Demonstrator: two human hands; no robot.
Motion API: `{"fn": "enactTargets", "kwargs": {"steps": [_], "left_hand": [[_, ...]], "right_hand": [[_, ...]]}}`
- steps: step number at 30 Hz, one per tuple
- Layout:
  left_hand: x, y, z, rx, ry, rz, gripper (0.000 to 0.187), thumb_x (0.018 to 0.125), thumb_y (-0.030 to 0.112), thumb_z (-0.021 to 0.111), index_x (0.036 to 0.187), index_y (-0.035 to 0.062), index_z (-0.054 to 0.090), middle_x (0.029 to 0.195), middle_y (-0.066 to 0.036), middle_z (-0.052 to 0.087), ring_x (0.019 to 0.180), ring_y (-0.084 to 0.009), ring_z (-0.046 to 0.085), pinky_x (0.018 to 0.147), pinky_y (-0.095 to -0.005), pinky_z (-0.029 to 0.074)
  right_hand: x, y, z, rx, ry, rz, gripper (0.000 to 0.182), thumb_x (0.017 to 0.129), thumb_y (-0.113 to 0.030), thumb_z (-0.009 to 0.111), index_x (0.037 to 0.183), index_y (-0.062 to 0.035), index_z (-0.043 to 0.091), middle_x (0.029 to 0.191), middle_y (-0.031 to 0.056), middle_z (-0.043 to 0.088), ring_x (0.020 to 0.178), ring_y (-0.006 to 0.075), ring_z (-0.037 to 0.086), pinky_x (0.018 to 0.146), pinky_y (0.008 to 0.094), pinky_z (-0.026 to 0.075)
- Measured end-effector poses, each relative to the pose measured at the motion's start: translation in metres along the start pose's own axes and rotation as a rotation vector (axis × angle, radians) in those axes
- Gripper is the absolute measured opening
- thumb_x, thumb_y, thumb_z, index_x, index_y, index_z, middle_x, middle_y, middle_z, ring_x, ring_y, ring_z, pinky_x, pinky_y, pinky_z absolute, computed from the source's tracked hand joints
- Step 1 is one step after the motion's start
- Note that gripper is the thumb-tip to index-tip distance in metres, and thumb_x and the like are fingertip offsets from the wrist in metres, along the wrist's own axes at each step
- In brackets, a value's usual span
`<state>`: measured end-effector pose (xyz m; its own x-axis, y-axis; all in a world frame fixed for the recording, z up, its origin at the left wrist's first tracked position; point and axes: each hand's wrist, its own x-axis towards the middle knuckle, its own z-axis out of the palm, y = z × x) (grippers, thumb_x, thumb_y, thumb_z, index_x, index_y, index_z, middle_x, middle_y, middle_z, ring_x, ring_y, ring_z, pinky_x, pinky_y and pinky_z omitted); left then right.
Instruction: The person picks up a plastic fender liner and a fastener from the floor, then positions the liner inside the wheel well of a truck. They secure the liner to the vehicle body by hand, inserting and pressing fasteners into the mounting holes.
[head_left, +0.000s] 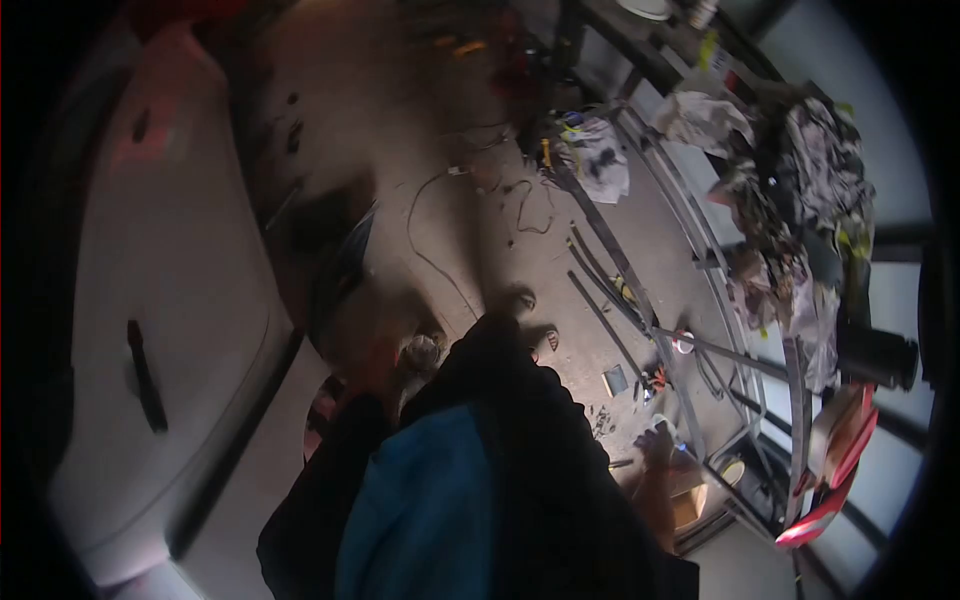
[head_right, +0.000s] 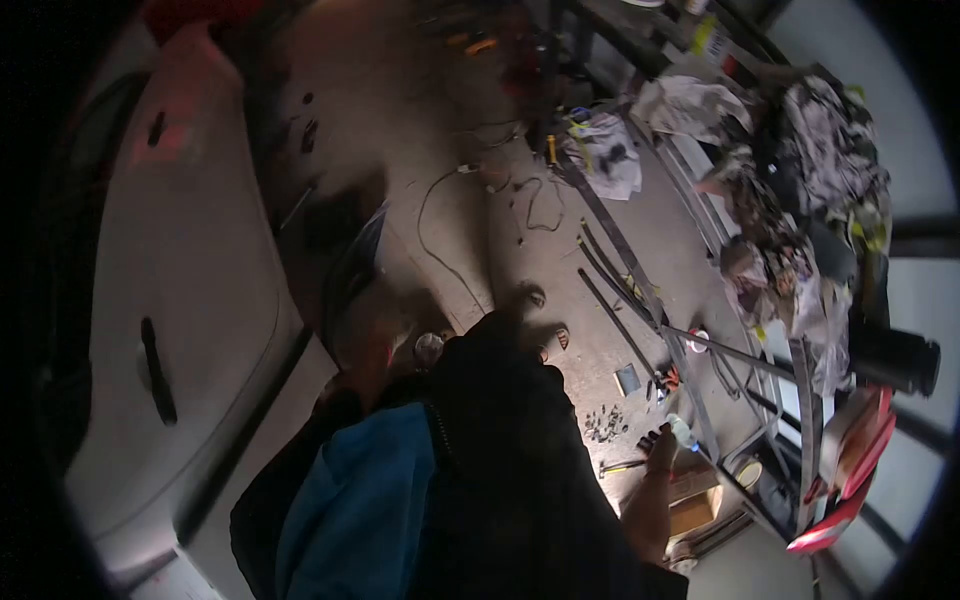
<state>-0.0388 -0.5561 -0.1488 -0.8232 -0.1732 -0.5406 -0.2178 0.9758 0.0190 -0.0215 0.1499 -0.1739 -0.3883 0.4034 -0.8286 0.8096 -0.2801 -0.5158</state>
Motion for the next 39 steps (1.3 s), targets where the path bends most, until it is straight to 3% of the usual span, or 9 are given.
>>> {"fn": "enactTargets", "kwargs": {"steps": [7, 13, 14, 15, 17, 21, 27, 33, 39], "left_hand": [[-0.085, 0.030, 0.067, -0.415, -0.353, -0.309, 0.026, 0.096, 0.027, 0.057, 0.113, 0.0139, 0.072, 0.110, -0.019, 0.071, 0.105, -0.0370, 0.067, 0.092, -0.0454, 0.053], [-0.033, 0.004, 0.207, -0.509, -0.069, -0.257, 0.035, 0.086, 0.038, 0.065, 0.106, 0.0098, 0.073, 0.111, -0.021, 0.070, 0.106, -0.0420, 0.065, 0.094, -0.0513, 0.050], [-0.020, 0.003, 0.200, -0.783, -0.129, -0.625, 0.036, 0.084, 0.038, 0.066, 0.106, 0.0094, 0.072, 0.111, -0.021, 0.070, 0.106, -0.0428, 0.064, 0.094, -0.0508, 0.050], [-0.007, -0.002, 0.191, -0.792, -0.131, -0.630, 0.036, 0.084, 0.038, 0.066, 0.106, 0.0094, 0.072, 0.111, -0.021, 0.070, 0.106, -0.0428, 0.064, 0.094, -0.0508, 0.050], [0.023, -0.026, 0.178, -0.462, 0.292, 0.001, 0.038, 0.084, 0.036, 0.065, 0.110, 0.0093, 0.071, 0.116, -0.023, 0.068, 0.112, -0.0438, 0.062, 0.098, -0.0487, 0.049], [0.067, -0.034, 0.000, -0.987, 0.064, -0.637, 0.040, 0.083, 0.037, 0.066, 0.109, 0.0067, 0.071, 0.112, -0.021, 0.071, 0.107, -0.0378, 0.067, 0.097, -0.0441, 0.051], [0.144, -0.105, -0.047, -1.049, 0.314, -0.523, 0.043, 0.082, 0.039, 0.067, 0.112, 0.0077, 0.071, 0.109, -0.020, 0.072, 0.105, -0.0379, 0.067, 0.096, -0.0440, 0.052], [0.149, -0.102, -0.047, -0.624, 0.391, -0.318, 0.042, 0.084, 0.038, 0.067, 0.116, 0.0099, 0.070, 0.115, -0.019, 0.071, 0.107, -0.0378, 0.067, 0.096, -0.0443, 0.051], [0.097, -0.063, 0.062, -0.770, 0.097, -0.541, 0.027, 0.094, 0.031, 0.062, 0.115, 0.0167, 0.070, 0.122, -0.017, 0.066, 0.108, -0.0356, 0.064, 0.093, -0.0468, 0.052]], "right_hand": [[0.003, -0.170, 0.144, -0.270, -0.252, -0.139, 0.038, 0.101, -0.043, 0.052, 0.118, -0.0087, 0.054, 0.083, 0.0070, 0.058, 0.059, 0.0213, 0.059, 0.052, 0.0340, 0.053], [-0.015, -0.185, 0.306, -0.405, -0.452, -0.246, 0.027, 0.097, -0.035, 0.061, 0.107, -0.0104, 0.059, 0.079, 0.0006, 0.057, 0.056, 0.0138, 0.058, 0.048, 0.0296, 0.050], [-0.027, -0.183, 0.325, -0.461, -0.461, -0.260, 0.029, 0.096, -0.035, 0.063, 0.108, -0.0093, 0.061, 0.076, -0.0002, 0.056, 0.057, 0.0139, 0.059, 0.048, 0.0300, 0.051], [-0.020, -0.177, 0.336, -0.517, -0.547, -0.258, 0.033, 0.096, -0.037, 0.064, 0.112, -0.0079, 0.062, 0.080, 0.0015, 0.060, 0.059, 0.0148, 0.061, 0.050, 0.0306, 0.052], [-0.016, -0.171, 0.359, -0.647, -0.547, -0.257, 0.037, 0.096, -0.037, 0.064, 0.117, -0.0065, 0.061, 0.086, 0.0041, 0.063, 0.062, 0.0162, 0.063, 0.052, 0.0322, 0.054], [-0.011, -0.174, 0.372, -0.613, -0.543, -0.227, 0.041, 0.097, -0.043, 0.063, 0.117, -0.0077, 0.061, 0.086, 0.0050, 0.063, 0.068, 0.0181, 0.064, 0.055, 0.0342, 0.055], [-0.016, -0.204, 0.373, -0.587, -0.281, -0.057, 0.023, 0.094, -0.036, 0.059, 0.099, -0.0129, 0.057, 0.076, 0.0035, 0.054, 0.057, 0.0196, 0.060, 0.052, 0.0391, 0.055], [0.024, -0.218, 0.402, -0.752, -0.388, -0.005, 0.040, 0.098, -0.046, 0.054, 0.116, -0.0107, 0.055, 0.092, 0.0076, 0.059, 0.075, 0.0277, 0.064, 0.071, 0.0515, 0.056], [0.038, -0.269, 0.507, -0.875, -0.434, -0.012, 0.046, 0.096, -0.045, 0.056, 0.125, -0.0088, 0.053, 0.108, 0.0123, 0.061, 0.093, 0.0363, 0.066, 0.082, 0.0540, 0.056]]}}
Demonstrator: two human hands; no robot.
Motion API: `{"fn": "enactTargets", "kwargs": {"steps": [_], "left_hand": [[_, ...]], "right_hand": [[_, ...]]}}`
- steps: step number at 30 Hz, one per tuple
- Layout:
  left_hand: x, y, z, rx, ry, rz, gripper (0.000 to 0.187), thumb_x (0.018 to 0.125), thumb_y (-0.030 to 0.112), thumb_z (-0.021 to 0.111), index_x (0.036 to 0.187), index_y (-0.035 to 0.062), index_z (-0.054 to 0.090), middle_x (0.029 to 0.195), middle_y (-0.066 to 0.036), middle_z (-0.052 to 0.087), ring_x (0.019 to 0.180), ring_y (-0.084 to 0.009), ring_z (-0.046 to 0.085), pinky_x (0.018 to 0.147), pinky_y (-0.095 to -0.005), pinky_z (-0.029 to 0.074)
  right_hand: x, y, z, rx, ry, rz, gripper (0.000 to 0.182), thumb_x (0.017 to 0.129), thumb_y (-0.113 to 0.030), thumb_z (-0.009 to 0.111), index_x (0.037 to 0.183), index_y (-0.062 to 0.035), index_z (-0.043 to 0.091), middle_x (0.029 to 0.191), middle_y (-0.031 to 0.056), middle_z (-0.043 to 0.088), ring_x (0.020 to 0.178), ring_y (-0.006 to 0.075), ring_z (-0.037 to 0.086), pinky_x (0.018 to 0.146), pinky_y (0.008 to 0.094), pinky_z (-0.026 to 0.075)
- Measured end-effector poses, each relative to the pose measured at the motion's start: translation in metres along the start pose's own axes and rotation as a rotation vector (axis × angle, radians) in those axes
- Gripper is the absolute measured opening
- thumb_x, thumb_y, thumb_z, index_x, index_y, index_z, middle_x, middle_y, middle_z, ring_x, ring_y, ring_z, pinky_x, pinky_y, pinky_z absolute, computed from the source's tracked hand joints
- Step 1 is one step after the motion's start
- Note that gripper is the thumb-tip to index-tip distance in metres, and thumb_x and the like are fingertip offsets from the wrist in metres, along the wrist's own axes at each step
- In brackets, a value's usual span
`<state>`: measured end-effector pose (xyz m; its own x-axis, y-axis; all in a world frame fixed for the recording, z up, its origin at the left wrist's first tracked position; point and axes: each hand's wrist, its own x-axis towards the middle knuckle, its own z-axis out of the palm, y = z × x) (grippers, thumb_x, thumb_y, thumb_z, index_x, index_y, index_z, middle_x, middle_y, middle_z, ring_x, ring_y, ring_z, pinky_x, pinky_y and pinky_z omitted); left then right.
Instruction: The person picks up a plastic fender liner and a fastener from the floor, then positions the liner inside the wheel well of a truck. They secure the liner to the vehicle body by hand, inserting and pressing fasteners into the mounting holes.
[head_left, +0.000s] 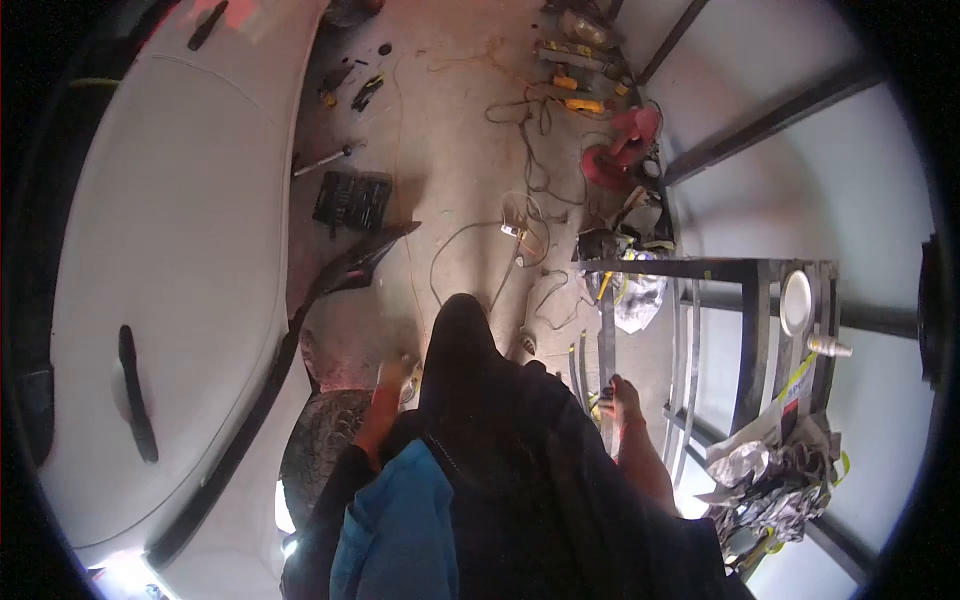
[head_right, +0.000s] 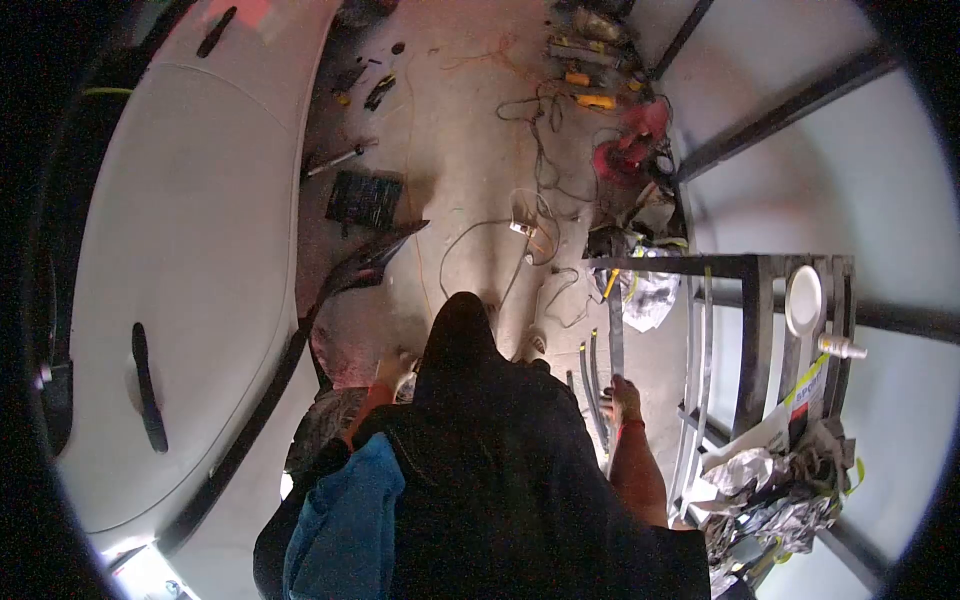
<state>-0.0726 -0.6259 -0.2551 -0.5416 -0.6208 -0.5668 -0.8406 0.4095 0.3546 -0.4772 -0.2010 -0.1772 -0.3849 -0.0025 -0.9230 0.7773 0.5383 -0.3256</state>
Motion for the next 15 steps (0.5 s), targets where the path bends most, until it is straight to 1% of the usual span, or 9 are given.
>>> {"fn": "enactTargets", "kwargs": {"steps": [1, 2, 3, 4, 8, 9, 11, 13, 15], "left_hand": [[-0.010, -0.017, 0.011, 0.017, -0.070, -0.028, 0.025, 0.096, 0.030, 0.060, 0.116, 0.0179, 0.069, 0.124, -0.016, 0.065, 0.110, -0.0344, 0.063, 0.094, -0.0466, 0.052], [-0.017, -0.024, 0.016, -0.084, -0.093, -0.109, 0.026, 0.095, 0.027, 0.060, 0.117, 0.0175, 0.069, 0.126, -0.016, 0.064, 0.114, -0.0347, 0.061, 0.096, -0.0474, 0.050], [-0.016, -0.032, 0.022, -0.099, -0.079, -0.121, 0.026, 0.095, 0.027, 0.060, 0.117, 0.0175, 0.069, 0.126, -0.016, 0.064, 0.114, -0.0347, 0.061, 0.096, -0.0474, 0.050], [-0.014, -0.041, 0.028, -0.031, -0.068, -0.071, 0.025, 0.093, 0.027, 0.061, 0.114, 0.0166, 0.070, 0.122, -0.017, 0.065, 0.111, -0.0362, 0.063, 0.095, -0.0474, 0.051], [0.030, -0.060, 0.030, 0.254, -0.050, 0.173, 0.024, 0.083, 0.026, 0.068, 0.103, 0.0131, 0.073, 0.109, -0.019, 0.071, 0.101, -0.0418, 0.068, 0.088, -0.0477, 0.055], [0.063, -0.061, 0.018, 0.243, -0.041, 0.178, 0.024, 0.083, 0.026, 0.068, 0.103, 0.0131, 0.073, 0.109, -0.019, 0.071, 0.101, -0.0418, 0.068, 0.088, -0.0477, 0.055], [0.115, -0.055, -0.023, 0.358, -0.047, 0.285, 0.021, 0.084, 0.027, 0.067, 0.098, 0.0119, 0.074, 0.106, -0.017, 0.071, 0.100, -0.0407, 0.068, 0.088, -0.0483, 0.054], [0.184, -0.059, -0.038, -0.137, 0.281, 0.154, 0.024, 0.084, 0.030, 0.066, 0.098, 0.0121, 0.073, 0.104, -0.018, 0.072, 0.100, -0.0409, 0.068, 0.089, -0.0486, 0.054], [0.254, -0.055, -0.089, -0.163, 0.306, 0.127, 0.028, 0.085, 0.033, 0.065, 0.100, 0.0109, 0.073, 0.106, -0.019, 0.071, 0.100, -0.0417, 0.067, 0.090, -0.0476, 0.053]], "right_hand": [[-0.008, -0.027, 0.008, 0.043, -0.011, -0.085, 0.049, 0.095, -0.044, 0.058, 0.126, -0.0081, 0.052, 0.107, 0.0141, 0.060, 0.087, 0.0346, 0.065, 0.080, 0.0529, 0.056], [-0.001, -0.049, 0.012, 0.026, -0.018, -0.099, 0.049, 0.095, -0.044, 0.058, 0.126, -0.0081, 0.052, 0.107, 0.0141, 0.060, 0.087, 0.0346, 0.065, 0.080, 0.0529, 0.056], [0.006, -0.070, 0.018, 0.016, -0.022, -0.148, 0.049, 0.095, -0.044, 0.058, 0.126, -0.0076, 0.052, 0.107, 0.0140, 0.060, 0.085, 0.0340, 0.065, 0.079, 0.0513, 0.057], [0.011, -0.088, 0.023, 0.008, -0.024, -0.190, 0.049, 0.094, -0.043, 0.059, 0.126, -0.0070, 0.052, 0.107, 0.0139, 0.060, 0.084, 0.0334, 0.065, 0.078, 0.0497, 0.057], [0.027, -0.149, 0.048, 0.040, -0.013, -0.211, 0.049, 0.097, -0.046, 0.058, 0.127, -0.0075, 0.052, 0.109, 0.0160, 0.060, 0.088, 0.0341, 0.066, 0.077, 0.0510, 0.057], [0.028, -0.163, 0.060, 0.017, 0.000, -0.191, 0.053, 0.097, -0.048, 0.057, 0.129, -0.0065, 0.051, 0.112, 0.0171, 0.060, 0.092, 0.0366, 0.066, 0.079, 0.0527, 0.057], [0.026, -0.172, 0.076, -0.035, -0.002, -0.152, 0.057, 0.097, -0.049, 0.057, 0.133, -0.0052, 0.049, 0.115, 0.0186, 0.060, 0.098, 0.0409, 0.065, 0.082, 0.0562, 0.056], [0.023, -0.196, 0.102, -0.080, 0.019, -0.104, 0.058, 0.097, -0.050, 0.058, 0.132, -0.0043, 0.049, 0.115, 0.0190, 0.059, 0.097, 0.0423, 0.065, 0.082, 0.0584, 0.055], [0.028, -0.228, 0.128, -0.068, -0.011, -0.096, 0.057, 0.097, -0.048, 0.058, 0.133, -0.0046, 0.048, 0.116, 0.0194, 0.059, 0.095, 0.0395, 0.065, 0.082, 0.0568, 0.055]]}}
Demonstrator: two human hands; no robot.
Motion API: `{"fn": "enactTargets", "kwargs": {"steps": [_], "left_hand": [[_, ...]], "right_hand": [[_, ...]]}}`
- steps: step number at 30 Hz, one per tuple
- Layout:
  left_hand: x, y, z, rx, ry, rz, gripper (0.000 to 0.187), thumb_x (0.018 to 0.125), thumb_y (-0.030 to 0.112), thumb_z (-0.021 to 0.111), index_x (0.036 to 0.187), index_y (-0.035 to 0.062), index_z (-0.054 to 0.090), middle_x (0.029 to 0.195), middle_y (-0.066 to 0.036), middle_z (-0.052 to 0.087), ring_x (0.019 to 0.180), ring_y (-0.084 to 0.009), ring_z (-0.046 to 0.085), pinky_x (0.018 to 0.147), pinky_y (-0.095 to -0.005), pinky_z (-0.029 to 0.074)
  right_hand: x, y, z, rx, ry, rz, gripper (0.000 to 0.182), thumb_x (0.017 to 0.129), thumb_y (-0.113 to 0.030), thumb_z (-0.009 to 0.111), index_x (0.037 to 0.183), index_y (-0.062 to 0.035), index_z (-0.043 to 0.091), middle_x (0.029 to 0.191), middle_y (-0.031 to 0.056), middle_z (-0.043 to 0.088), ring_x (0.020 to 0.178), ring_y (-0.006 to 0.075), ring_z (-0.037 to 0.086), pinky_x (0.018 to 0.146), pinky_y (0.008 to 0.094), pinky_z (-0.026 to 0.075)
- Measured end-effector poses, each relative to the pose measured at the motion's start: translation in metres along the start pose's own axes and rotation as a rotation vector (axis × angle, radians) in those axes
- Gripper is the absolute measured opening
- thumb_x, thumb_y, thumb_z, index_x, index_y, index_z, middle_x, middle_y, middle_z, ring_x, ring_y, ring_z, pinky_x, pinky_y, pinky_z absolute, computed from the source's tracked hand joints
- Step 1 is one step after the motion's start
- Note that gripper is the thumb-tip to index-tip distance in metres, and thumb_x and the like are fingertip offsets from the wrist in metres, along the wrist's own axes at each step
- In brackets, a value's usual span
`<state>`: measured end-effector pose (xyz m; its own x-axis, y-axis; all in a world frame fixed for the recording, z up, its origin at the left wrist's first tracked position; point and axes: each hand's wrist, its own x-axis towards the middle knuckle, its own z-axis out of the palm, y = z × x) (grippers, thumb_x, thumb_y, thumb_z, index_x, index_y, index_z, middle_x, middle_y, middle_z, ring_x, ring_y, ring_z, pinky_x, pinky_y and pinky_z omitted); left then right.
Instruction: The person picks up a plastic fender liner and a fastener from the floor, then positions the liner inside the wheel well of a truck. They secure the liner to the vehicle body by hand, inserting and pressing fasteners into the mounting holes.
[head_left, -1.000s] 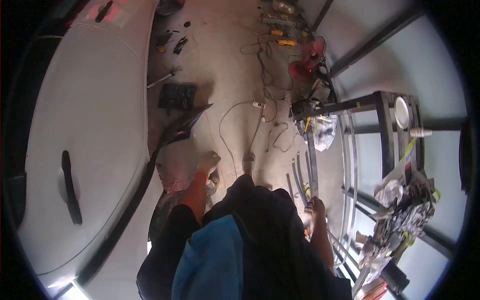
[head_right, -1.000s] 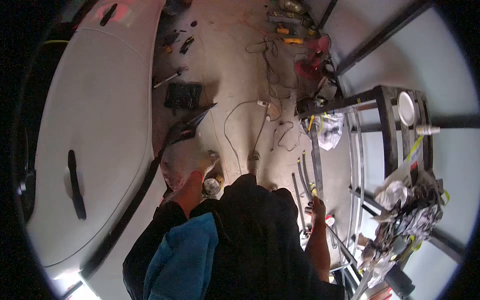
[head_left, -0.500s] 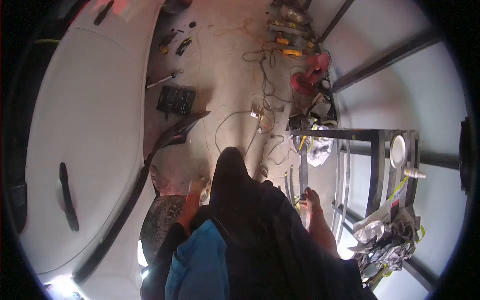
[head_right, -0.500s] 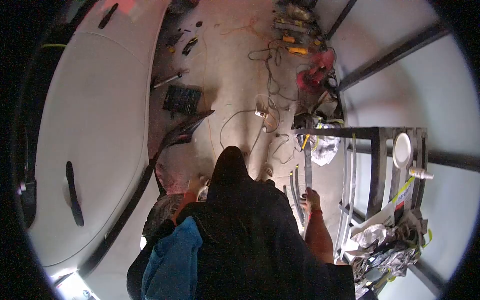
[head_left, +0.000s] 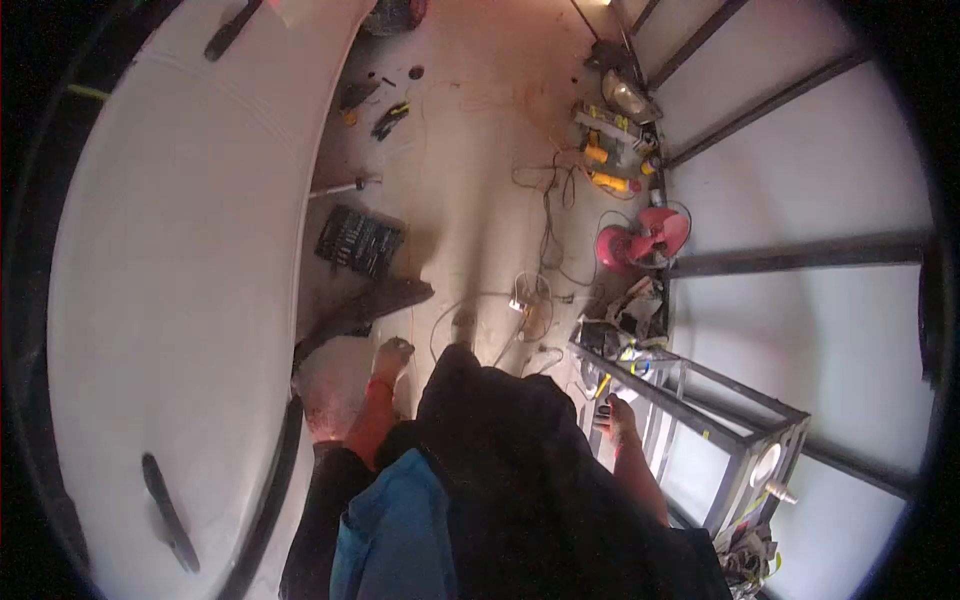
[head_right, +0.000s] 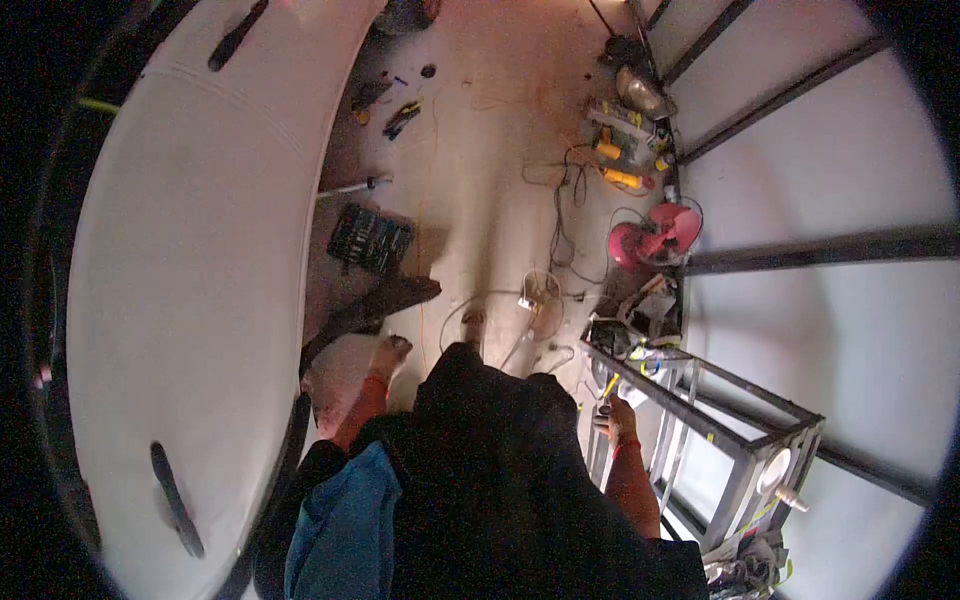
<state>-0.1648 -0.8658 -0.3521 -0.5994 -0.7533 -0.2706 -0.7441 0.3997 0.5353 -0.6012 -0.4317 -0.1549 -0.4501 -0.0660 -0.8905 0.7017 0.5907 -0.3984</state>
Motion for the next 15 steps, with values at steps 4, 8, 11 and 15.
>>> {"fn": "enactTargets", "kwargs": {"steps": [4, 8, 11, 15], "left_hand": [[0.098, 0.114, -0.157, -0.169, -0.073, -0.361, 0.035, 0.089, 0.038, 0.061, 0.103, 0.0075, 0.072, 0.112, -0.021, 0.069, 0.100, -0.0430, 0.066, 0.089, -0.0475, 0.053], [0.176, 0.085, -0.173, -0.279, -0.012, -0.230, 0.035, 0.094, 0.037, 0.057, 0.101, 0.0056, 0.071, 0.113, -0.024, 0.068, 0.100, -0.0431, 0.066, 0.087, -0.0505, 0.053], [0.200, 0.080, -0.158, 0.205, -0.117, -0.118, 0.033, 0.094, 0.036, 0.057, 0.100, 0.0070, 0.071, 0.109, -0.023, 0.068, 0.098, -0.0429, 0.066, 0.085, -0.0511, 0.053], [0.203, 0.050, -0.108, 0.435, -0.217, 0.147, 0.029, 0.092, 0.039, 0.061, 0.097, 0.0137, 0.073, 0.105, -0.022, 0.068, 0.095, -0.0439, 0.066, 0.083, -0.0509, 0.056]], "right_hand": [[0.005, -0.057, 0.041, -0.031, -0.004, -0.103, 0.052, 0.096, -0.048, 0.059, 0.128, -0.0063, 0.055, 0.104, 0.0128, 0.064, 0.084, 0.0310, 0.068, 0.074, 0.0497, 0.057], [0.003, -0.134, 0.071, -0.021, -0.052, -0.162, 0.047, 0.097, -0.043, 0.059, 0.126, -0.0064, 0.058, 0.101, 0.0107, 0.065, 0.081, 0.0270, 0.069, 0.075, 0.0451, 0.059], [0.040, -0.156, 0.076, 0.108, -0.024, -0.134, 0.038, 0.097, -0.043, 0.059, 0.119, -0.0124, 0.058, 0.087, 0.0074, 0.062, 0.067, 0.0277, 0.064, 0.063, 0.0456, 0.057], [0.089, -0.183, 0.091, 0.083, 0.008, -0.038, 0.036, 0.097, -0.046, 0.058, 0.117, -0.0156, 0.058, 0.084, 0.0066, 0.060, 0.065, 0.0287, 0.063, 0.063, 0.0485, 0.056]]}}
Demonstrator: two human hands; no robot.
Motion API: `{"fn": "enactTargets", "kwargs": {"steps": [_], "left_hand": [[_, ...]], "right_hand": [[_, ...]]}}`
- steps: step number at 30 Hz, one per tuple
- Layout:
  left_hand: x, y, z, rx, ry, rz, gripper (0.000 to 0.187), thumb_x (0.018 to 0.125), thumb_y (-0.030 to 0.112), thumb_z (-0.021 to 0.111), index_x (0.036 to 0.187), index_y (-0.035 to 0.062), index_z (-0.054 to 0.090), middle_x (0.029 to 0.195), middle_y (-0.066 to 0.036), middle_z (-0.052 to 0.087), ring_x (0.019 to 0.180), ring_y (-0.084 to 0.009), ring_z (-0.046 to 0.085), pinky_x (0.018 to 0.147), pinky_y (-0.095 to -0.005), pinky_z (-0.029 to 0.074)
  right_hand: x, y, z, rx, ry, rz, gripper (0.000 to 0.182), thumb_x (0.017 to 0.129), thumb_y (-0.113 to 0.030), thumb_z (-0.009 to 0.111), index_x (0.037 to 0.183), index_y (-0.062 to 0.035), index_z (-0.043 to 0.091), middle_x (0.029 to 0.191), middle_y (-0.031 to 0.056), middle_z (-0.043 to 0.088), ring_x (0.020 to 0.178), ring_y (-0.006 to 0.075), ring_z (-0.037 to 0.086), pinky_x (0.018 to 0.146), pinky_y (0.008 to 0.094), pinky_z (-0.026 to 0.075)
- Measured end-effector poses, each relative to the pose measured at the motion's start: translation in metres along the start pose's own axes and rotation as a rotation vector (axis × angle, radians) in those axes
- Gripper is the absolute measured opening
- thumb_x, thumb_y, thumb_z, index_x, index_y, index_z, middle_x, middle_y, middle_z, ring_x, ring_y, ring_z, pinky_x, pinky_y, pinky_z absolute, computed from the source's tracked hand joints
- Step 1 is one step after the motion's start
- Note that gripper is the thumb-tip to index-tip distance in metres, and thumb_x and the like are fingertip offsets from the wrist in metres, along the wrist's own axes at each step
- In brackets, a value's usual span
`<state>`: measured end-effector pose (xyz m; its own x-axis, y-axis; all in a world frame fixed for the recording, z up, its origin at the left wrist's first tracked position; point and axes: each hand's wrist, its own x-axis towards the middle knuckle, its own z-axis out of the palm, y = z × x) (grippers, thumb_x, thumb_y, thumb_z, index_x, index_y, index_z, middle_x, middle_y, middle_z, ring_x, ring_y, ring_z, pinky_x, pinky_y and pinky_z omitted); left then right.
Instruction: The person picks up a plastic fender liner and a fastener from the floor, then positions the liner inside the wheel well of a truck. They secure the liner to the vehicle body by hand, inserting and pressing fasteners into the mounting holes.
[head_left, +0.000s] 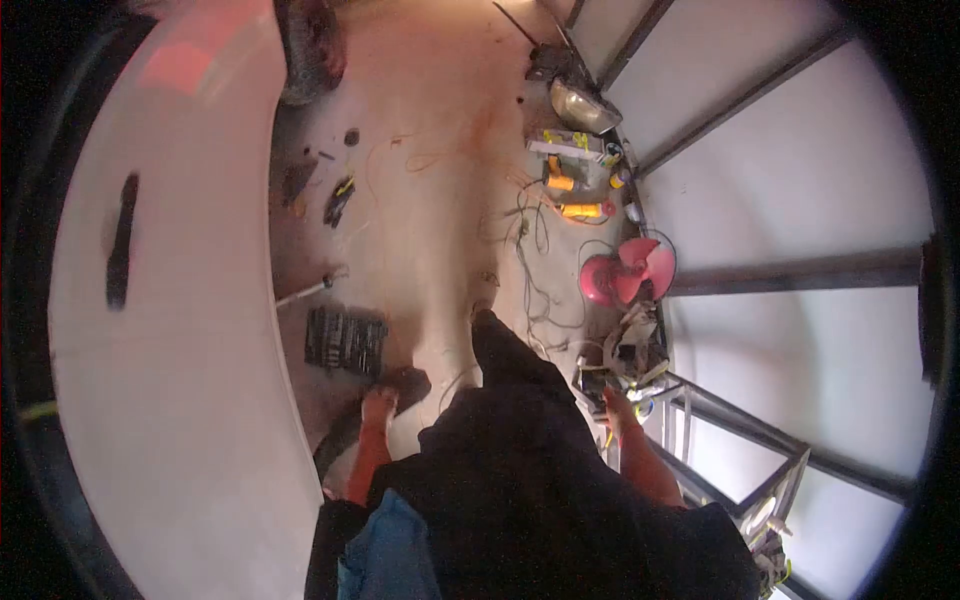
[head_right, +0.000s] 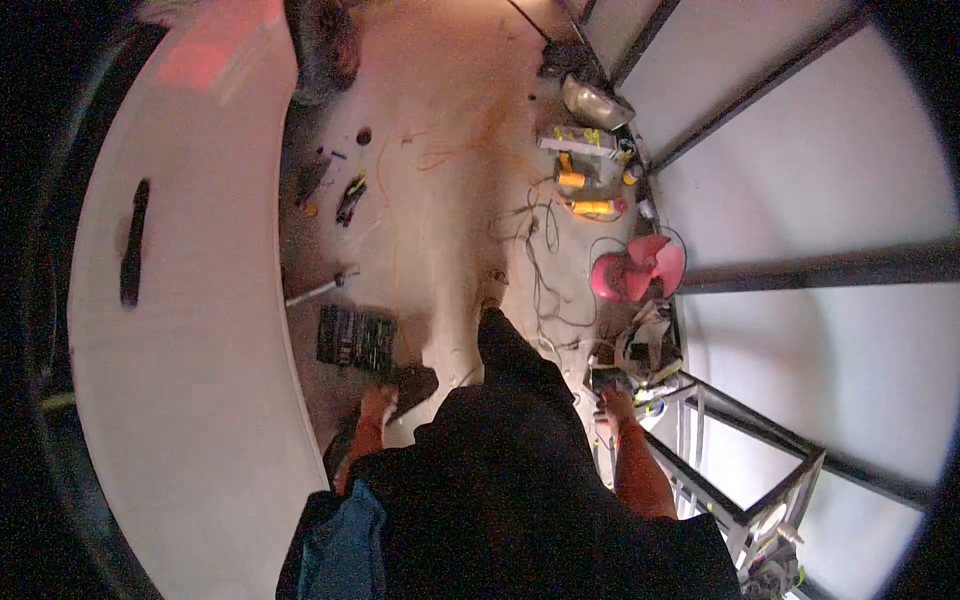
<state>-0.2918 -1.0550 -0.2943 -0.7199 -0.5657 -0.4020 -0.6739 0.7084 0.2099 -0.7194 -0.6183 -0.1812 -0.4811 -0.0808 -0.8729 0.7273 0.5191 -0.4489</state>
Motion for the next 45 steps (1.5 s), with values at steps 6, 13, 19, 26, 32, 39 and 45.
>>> {"fn": "enactTargets", "kwargs": {"steps": [6, 13, 19, 26, 32, 39, 45], "left_hand": [[0.024, 0.006, 0.005, -0.215, -0.294, -0.026, 0.027, 0.089, 0.037, 0.065, 0.101, 0.0142, 0.073, 0.103, -0.019, 0.069, 0.090, -0.0397, 0.067, 0.079, -0.0484, 0.056], [0.234, 0.013, -0.168, -0.530, -0.063, -0.268, 0.029, 0.088, 0.033, 0.069, 0.103, 0.0091, 0.072, 0.095, -0.016, 0.071, 0.082, -0.0318, 0.069, 0.073, -0.0429, 0.056], [0.431, 0.021, -0.311, -0.808, -0.001, -0.294, 0.035, 0.087, 0.032, 0.072, 0.106, 0.0036, 0.071, 0.090, -0.014, 0.072, 0.077, -0.0241, 0.070, 0.069, -0.0374, 0.055], [0.622, -0.068, -0.246, -0.262, -0.190, 0.374, 0.040, 0.087, 0.040, 0.068, 0.111, 0.0077, 0.072, 0.103, -0.018, 0.074, 0.096, -0.0319, 0.071, 0.083, -0.0416, 0.056], [0.710, -0.045, -0.352, -0.011, -0.313, 0.430, 0.038, 0.089, 0.032, 0.063, 0.110, 0.0016, 0.072, 0.107, -0.018, 0.073, 0.102, -0.0351, 0.068, 0.093, -0.0420, 0.052], [0.785, 0.017, -0.407, -0.456, -0.453, 0.005, 0.041, 0.090, 0.031, 0.065, 0.115, -0.0019, 0.069, 0.100, -0.019, 0.072, 0.093, -0.0280, 0.069, 0.084, -0.0384, 0.052], [0.792, 0.080, -0.380, -0.153, -0.707, -0.051, 0.045, 0.096, 0.032, 0.063, 0.125, -0.0014, 0.065, 0.109, -0.021, 0.072, 0.097, -0.0249, 0.071, 0.084, -0.0377, 0.054]], "right_hand": [[0.093, -0.086, 0.027, -0.118, 0.008, 0.065, 0.045, 0.094, -0.043, 0.063, 0.127, -0.0120, 0.056, 0.099, 0.0059, 0.064, 0.080, 0.0226, 0.064, 0.065, 0.0474, 0.054], [0.074, -0.414, 0.098, 0.250, -0.074, -0.362, 0.029, 0.099, -0.032, 0.058, 0.116, -0.0078, 0.061, 0.083, 0.0029, 0.059, 0.068, 0.0182, 0.060, 0.055, 0.0332, 0.050], [0.093, -0.470, 0.119, 0.308, 0.042, -0.467, 0.031, 0.099, -0.033, 0.059, 0.112, -0.0049, 0.061, 0.081, 0.0062, 0.062, 0.058, 0.0199, 0.060, 0.053, 0.0336, 0.052], [0.126, -0.277, 0.151, 0.674, 0.332, 0.007, 0.033, 0.096, -0.041, 0.062, 0.099, -0.0082, 0.058, 0.078, 0.0076, 0.061, 0.056, 0.0232, 0.060, 0.051, 0.0385, 0.052], [0.031, -0.269, 0.250, 0.876, 0.432, 0.363, 0.036, 0.097, -0.041, 0.063, 0.109, -0.0088, 0.053, 0.086, 0.0117, 0.057, 0.061, 0.0284, 0.060, 0.053, 0.0441, 0.055], [0.100, -0.388, 0.299, 0.609, 0.261, 0.314, 0.046, 0.095, -0.038, 0.063, 0.124, -0.0031, 0.055, 0.091, 0.0094, 0.063, 0.066, 0.0210, 0.064, 0.061, 0.0338, 0.055], [0.374, -0.388, 0.335, -0.038, 0.039, -0.038, 0.034, 0.096, -0.033, 0.064, 0.113, -0.0024, 0.064, 0.093, 0.0093, 0.067, 0.073, 0.0192, 0.066, 0.066, 0.0333, 0.055]]}}
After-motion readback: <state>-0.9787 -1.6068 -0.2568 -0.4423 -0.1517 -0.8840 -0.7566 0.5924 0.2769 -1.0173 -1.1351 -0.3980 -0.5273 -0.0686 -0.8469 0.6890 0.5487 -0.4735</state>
